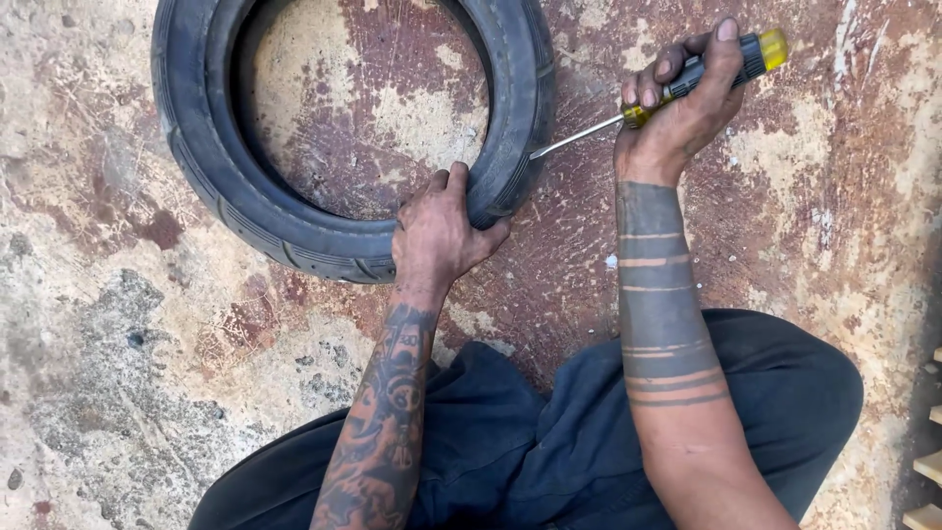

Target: The person sits on a concrete floor with a motorcycle tire and uses a flathead screwdriver to pry along the tire bead, working the tool under the bead edge section by section. They rotate the tire between prying attempts and at one point hold and turn the screwdriver with both hands before resuming prying.

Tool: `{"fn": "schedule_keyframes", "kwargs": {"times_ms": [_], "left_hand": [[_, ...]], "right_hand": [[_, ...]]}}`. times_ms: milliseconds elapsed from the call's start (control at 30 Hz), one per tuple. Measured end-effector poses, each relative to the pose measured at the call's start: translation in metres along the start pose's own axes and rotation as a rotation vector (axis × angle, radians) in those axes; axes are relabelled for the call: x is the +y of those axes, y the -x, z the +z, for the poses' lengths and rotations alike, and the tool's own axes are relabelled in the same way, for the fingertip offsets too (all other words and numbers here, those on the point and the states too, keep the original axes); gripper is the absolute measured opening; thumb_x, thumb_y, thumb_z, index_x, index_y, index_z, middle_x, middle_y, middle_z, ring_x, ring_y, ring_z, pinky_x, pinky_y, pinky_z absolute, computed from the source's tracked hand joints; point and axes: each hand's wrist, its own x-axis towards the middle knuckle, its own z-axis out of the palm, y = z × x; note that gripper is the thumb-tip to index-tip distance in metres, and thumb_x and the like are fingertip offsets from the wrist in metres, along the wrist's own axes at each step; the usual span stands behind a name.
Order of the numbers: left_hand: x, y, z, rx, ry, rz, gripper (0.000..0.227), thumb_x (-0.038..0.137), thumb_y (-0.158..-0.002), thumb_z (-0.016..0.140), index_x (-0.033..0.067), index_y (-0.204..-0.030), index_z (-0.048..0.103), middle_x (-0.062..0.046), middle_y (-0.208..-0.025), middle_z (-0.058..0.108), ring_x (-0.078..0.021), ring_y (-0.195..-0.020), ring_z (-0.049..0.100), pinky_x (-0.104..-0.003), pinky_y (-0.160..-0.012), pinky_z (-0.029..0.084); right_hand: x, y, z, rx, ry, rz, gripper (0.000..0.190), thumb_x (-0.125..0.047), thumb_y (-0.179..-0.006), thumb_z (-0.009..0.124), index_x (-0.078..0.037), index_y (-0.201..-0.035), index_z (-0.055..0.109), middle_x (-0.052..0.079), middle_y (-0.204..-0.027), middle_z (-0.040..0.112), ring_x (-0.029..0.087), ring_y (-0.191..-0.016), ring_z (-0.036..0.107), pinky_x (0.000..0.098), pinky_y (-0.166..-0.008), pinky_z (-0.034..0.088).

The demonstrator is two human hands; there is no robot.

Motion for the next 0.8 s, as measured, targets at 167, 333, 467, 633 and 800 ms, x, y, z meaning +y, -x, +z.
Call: {"fn": "schedule_keyframes", "kwargs": {"times_ms": [167, 333, 467, 633, 800], "left_hand": [[-0.003, 0.000, 0.002, 0.036, 0.002, 0.041, 0.071, 0.044, -0.073, 0.081, 0.0071, -0.126, 0.055, -0.015, -0.109, 0.067, -0.0381, -0.085, 0.071, -0.054, -0.074, 0.059], [-0.013, -0.003, 0.016, 0.071, -0.016, 0.100, 0.070, 0.052, -0.077, 0.079, 0.0046, -0.123, 0.055, -0.017, -0.102, 0.067, -0.0387, -0.083, 0.070, -0.057, -0.078, 0.056], [-0.019, -0.009, 0.028, 0.152, -0.005, 0.156, 0.081, 0.074, -0.083, 0.068, 0.0022, -0.119, 0.057, -0.017, -0.094, 0.065, -0.0385, -0.079, 0.069, -0.058, -0.076, 0.055], [-0.016, -0.008, 0.027, 0.211, -0.007, 0.156, 0.079, 0.074, -0.082, 0.070, 0.0014, -0.111, 0.061, -0.017, -0.085, 0.067, -0.0360, -0.068, 0.068, -0.053, -0.068, 0.055], [-0.016, -0.004, 0.024, 0.210, -0.020, 0.155, 0.073, 0.069, -0.084, 0.072, 0.0030, -0.114, 0.060, -0.017, -0.086, 0.067, -0.0374, -0.071, 0.068, -0.053, -0.066, 0.055]], "right_hand": [[-0.003, 0.001, 0.007, -0.041, 0.046, 0.008, 0.034, -0.037, -0.088, 0.080, -0.009, -0.090, 0.061, 0.003, -0.065, 0.059, 0.015, -0.044, 0.051, 0.0330, -0.038, 0.047], [0.006, 0.001, 0.006, 0.010, 0.097, 0.075, 0.033, -0.037, -0.086, 0.079, -0.008, -0.090, 0.064, 0.004, -0.066, 0.059, 0.015, -0.046, 0.051, 0.0337, -0.041, 0.049], [0.013, -0.006, -0.003, 0.005, 0.049, 0.111, 0.028, -0.033, -0.090, 0.073, -0.008, -0.089, 0.063, 0.004, -0.064, 0.057, 0.016, -0.046, 0.052, 0.0357, -0.042, 0.052], [0.041, 0.021, 0.001, 0.041, 0.106, 0.352, 0.033, -0.038, -0.087, 0.074, -0.009, -0.089, 0.058, -0.001, -0.064, 0.056, 0.008, -0.045, 0.047, 0.0278, -0.039, 0.045], [0.035, 0.025, 0.011, 0.000, 0.069, 0.305, 0.032, -0.035, -0.087, 0.074, -0.007, -0.089, 0.061, 0.000, -0.063, 0.057, 0.010, -0.043, 0.047, 0.0291, -0.037, 0.045]]}}
